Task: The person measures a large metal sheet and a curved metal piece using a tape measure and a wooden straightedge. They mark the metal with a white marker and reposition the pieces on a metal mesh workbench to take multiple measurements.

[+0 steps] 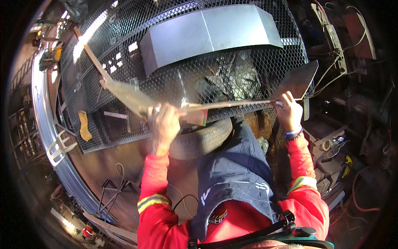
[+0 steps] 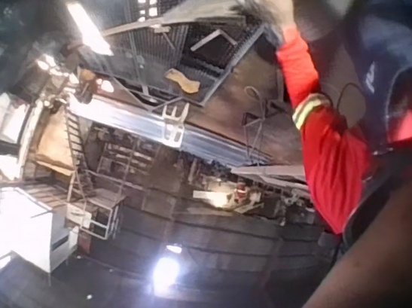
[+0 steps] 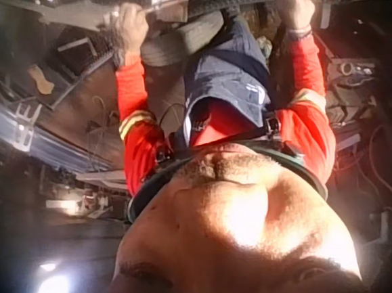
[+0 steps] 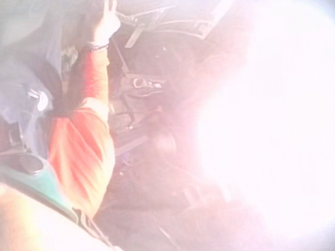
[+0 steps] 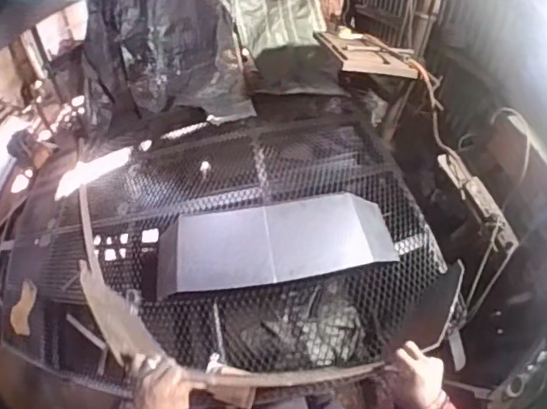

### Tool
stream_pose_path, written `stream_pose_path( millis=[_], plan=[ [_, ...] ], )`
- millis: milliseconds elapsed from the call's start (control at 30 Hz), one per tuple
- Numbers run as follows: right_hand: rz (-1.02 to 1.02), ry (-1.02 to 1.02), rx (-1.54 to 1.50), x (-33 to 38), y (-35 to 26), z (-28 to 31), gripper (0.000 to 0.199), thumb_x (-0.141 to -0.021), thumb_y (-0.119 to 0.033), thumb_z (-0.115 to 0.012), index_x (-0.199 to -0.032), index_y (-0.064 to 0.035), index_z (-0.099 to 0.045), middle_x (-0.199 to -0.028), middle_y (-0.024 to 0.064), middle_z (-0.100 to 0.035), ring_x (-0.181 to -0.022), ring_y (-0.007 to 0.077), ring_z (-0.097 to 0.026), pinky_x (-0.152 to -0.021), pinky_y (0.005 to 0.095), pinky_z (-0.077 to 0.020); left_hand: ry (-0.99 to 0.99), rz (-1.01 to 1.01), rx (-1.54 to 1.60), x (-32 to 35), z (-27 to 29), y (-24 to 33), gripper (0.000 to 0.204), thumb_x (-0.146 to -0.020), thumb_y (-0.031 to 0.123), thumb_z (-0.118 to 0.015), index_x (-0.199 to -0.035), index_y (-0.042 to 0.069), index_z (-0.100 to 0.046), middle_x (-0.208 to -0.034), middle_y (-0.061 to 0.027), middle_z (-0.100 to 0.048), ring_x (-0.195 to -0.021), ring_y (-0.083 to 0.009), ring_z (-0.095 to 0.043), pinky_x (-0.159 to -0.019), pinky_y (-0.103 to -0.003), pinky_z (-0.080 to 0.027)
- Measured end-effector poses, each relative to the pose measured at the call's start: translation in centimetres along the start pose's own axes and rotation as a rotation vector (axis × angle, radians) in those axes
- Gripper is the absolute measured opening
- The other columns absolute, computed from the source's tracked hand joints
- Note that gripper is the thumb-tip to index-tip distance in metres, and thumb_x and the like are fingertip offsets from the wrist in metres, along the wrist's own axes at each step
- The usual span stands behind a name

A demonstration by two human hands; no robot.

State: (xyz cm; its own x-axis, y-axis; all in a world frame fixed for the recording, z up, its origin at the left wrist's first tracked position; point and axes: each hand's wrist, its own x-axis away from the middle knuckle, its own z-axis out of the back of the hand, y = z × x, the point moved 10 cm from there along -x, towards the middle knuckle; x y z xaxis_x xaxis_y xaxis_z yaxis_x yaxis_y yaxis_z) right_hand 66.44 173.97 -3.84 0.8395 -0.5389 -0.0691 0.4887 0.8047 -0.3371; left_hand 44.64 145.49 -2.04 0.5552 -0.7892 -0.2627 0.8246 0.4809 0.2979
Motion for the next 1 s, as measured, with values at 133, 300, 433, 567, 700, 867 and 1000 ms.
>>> stream_pose_path(
  millis=[133,300,433,567,700,867,1000],
  plan=[
    [0.036,0.137,0.004,-1.2,-1.3,-2.3,0.019,-0.072,-0.016,-0.074,-0.081,-0.0113,-0.057,-0.081,0.0066,-0.055,-0.060,0.0301,-0.060,-0.052,0.0381,-0.0477,0.027,-0.011,0.004,-1.1,-1.9,-3.3,0.018,-0.071,0.013,-0.070,-0.071,0.011,-0.052,-0.070,-0.0040,-0.053,-0.072,-0.0266,-0.053,-0.068,-0.039,-0.034],
    [0.074,0.092,0.048,-1.3,-1.1,-9.4,0.021,-0.076,-0.023,-0.070,-0.081,-0.0125,-0.053,-0.084,0.0062,-0.054,-0.056,0.0292,-0.060,-0.049,0.0396,-0.0464,-0.029,0.095,-0.002,3.0,-7.2,-7.7,0.020,-0.069,0.014,-0.070,-0.072,0.010,-0.051,-0.076,-0.0065,-0.057,-0.082,-0.0294,-0.055,-0.074,-0.043,-0.038],
    [0.080,-0.031,0.087,0.4,-2.5,-12.1,0.024,-0.076,-0.021,-0.070,-0.092,-0.0131,-0.054,-0.098,0.0060,-0.057,-0.067,0.0298,-0.063,-0.054,0.0397,-0.0512,-0.123,0.129,-0.040,7.5,-10.7,-8.4,0.021,-0.073,0.016,-0.071,-0.080,0.010,-0.052,-0.084,-0.0069,-0.057,-0.090,-0.0314,-0.054,-0.078,-0.044,-0.038],
    [-0.038,0.131,-0.090,3.1,-1.9,-8.6,0.033,-0.079,-0.023,-0.071,-0.107,-0.0127,-0.058,-0.113,0.0087,-0.057,-0.075,0.0307,-0.066,-0.060,0.0378,-0.0539,-0.063,0.169,-0.027,8.0,-10.4,-8.1,0.024,-0.078,0.024,-0.072,-0.082,0.011,-0.052,-0.085,-0.0083,-0.057,-0.090,-0.0327,-0.054,-0.079,-0.045,-0.037],
    [-0.133,0.305,-0.156,8.2,1.0,-6.1,0.028,-0.080,-0.017,-0.070,-0.104,-0.0086,-0.058,-0.104,0.0113,-0.058,-0.078,0.0328,-0.063,-0.064,0.0380,-0.0530,-0.083,0.256,-0.157,8.5,-10.3,-8.0,0.037,-0.079,0.033,-0.071,-0.106,0.011,-0.057,-0.108,-0.0065,-0.057,-0.110,-0.0276,-0.050,-0.095,-0.050,-0.030],
    [-0.791,-0.189,-0.267,18.7,14.7,-19.3,0.035,-0.079,-0.024,-0.073,-0.102,-0.0018,-0.058,-0.095,0.0198,-0.065,-0.089,0.0337,-0.065,-0.077,0.0400,-0.0506,-0.055,0.400,-0.146,10.4,-7.2,-6.3,0.081,-0.078,0.042,-0.073,-0.137,0.003,-0.036,-0.139,-0.0158,-0.039,-0.133,-0.0327,-0.029,-0.106,-0.056,-0.019],
    [-1.004,-0.388,-0.386,21.9,20.3,-31.2,0.028,-0.080,-0.023,-0.059,-0.087,0.0026,-0.066,-0.086,0.0247,-0.068,-0.086,0.0397,-0.066,-0.078,0.0442,-0.0516,-0.013,0.519,-0.115,18.0,-3.3,-7.4,0.074,-0.086,0.040,-0.065,-0.139,0.000,-0.032,-0.142,-0.0184,-0.035,-0.132,-0.0351,-0.030,-0.107,-0.053,-0.019]
  ],
)
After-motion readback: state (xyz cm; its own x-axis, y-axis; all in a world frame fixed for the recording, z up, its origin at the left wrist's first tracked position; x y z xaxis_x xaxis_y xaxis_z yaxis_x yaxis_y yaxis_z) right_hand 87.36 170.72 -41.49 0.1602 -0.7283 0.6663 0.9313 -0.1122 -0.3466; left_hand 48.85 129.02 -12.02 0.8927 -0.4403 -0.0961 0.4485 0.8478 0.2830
